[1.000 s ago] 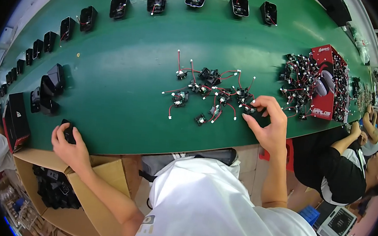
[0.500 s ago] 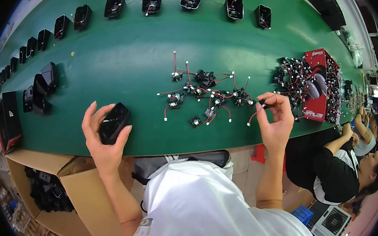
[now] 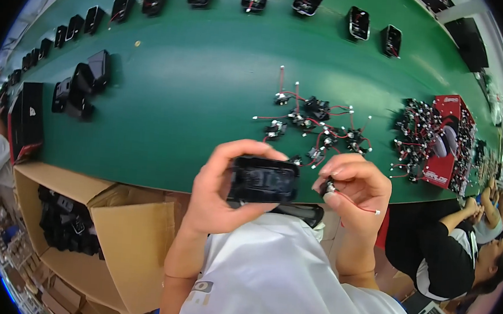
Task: The person assembles small electronic components into plastic housings by hand, connecting wires to the components and enclosing them within the housings.
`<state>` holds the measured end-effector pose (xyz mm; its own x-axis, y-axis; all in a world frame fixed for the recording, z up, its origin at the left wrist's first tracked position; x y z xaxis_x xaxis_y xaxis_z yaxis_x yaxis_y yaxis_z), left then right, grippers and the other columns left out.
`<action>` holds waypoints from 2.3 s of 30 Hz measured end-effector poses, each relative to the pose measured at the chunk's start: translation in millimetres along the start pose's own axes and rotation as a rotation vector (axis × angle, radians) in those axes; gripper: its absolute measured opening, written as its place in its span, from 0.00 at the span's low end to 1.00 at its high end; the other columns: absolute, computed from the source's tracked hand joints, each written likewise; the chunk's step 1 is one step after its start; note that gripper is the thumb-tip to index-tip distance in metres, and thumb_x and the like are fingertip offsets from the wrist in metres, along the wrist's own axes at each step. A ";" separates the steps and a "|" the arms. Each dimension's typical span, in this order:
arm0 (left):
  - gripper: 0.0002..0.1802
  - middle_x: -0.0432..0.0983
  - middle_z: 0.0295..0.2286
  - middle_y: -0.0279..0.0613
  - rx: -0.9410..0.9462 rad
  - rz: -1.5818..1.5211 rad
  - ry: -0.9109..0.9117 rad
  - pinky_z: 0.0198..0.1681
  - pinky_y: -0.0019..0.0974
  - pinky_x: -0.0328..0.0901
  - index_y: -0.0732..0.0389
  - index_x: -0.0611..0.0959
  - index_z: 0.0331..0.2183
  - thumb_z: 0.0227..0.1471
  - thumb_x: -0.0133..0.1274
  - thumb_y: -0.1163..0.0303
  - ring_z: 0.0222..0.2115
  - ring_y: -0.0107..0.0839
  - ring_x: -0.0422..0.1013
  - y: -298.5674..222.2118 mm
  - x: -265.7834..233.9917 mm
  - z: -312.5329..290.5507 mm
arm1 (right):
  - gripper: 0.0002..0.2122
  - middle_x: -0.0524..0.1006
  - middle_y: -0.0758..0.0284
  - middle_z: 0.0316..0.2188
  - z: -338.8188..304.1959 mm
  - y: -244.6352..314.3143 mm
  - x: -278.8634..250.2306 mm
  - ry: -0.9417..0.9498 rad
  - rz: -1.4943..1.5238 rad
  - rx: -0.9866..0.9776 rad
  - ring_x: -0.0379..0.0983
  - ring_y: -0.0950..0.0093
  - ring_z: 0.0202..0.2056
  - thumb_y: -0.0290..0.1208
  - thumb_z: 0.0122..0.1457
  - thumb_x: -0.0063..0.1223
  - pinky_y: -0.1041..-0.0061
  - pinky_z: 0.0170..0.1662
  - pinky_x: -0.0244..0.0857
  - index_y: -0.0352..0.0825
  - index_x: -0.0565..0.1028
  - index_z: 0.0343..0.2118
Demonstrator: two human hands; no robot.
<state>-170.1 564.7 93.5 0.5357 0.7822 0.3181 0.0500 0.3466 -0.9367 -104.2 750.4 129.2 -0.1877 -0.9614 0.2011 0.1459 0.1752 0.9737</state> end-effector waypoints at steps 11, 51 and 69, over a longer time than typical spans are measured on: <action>0.51 0.76 0.42 0.57 -0.023 0.003 0.161 0.46 0.37 0.70 0.74 0.63 0.58 0.33 0.70 0.76 0.43 0.38 0.75 1.2 -11.3 -2.8 | 0.09 0.77 0.57 0.36 5.2 5.2 21.4 0.059 -0.283 -0.114 0.78 0.66 0.38 0.13 0.41 0.65 0.70 0.43 0.74 0.27 0.79 0.27; 0.50 0.66 0.53 0.48 -0.380 -0.318 -0.005 0.50 0.32 0.66 0.67 0.57 0.63 0.47 0.63 0.57 0.46 0.29 0.71 2.7 -4.2 3.3 | 0.17 0.64 0.50 0.57 28.9 -10.2 44.1 0.458 -0.274 0.009 0.67 0.57 0.52 0.24 0.36 0.69 0.64 0.50 0.66 0.28 0.76 0.32; 0.35 0.77 0.30 0.45 -0.170 -0.222 0.200 0.22 0.32 0.71 0.68 0.56 0.62 0.61 0.48 0.59 0.18 0.29 0.75 -16.3 13.0 -6.8 | 0.31 0.67 0.54 0.55 -4.1 -26.6 7.3 0.343 -0.186 0.010 0.66 0.67 0.53 0.38 0.52 0.64 0.68 0.57 0.57 0.26 0.65 0.55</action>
<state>-158.2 565.7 111.9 0.6497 0.5746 0.4977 0.3145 0.3929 -0.8641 -105.5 737.9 104.3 0.1261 -0.9917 -0.0246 0.1298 -0.0081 0.9915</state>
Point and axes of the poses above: each hand's wrist, its own z-axis towards the middle knuckle, its own x-axis out of the palm, y = z × x, the point moved 5 cm from there along z, towards the middle knuckle
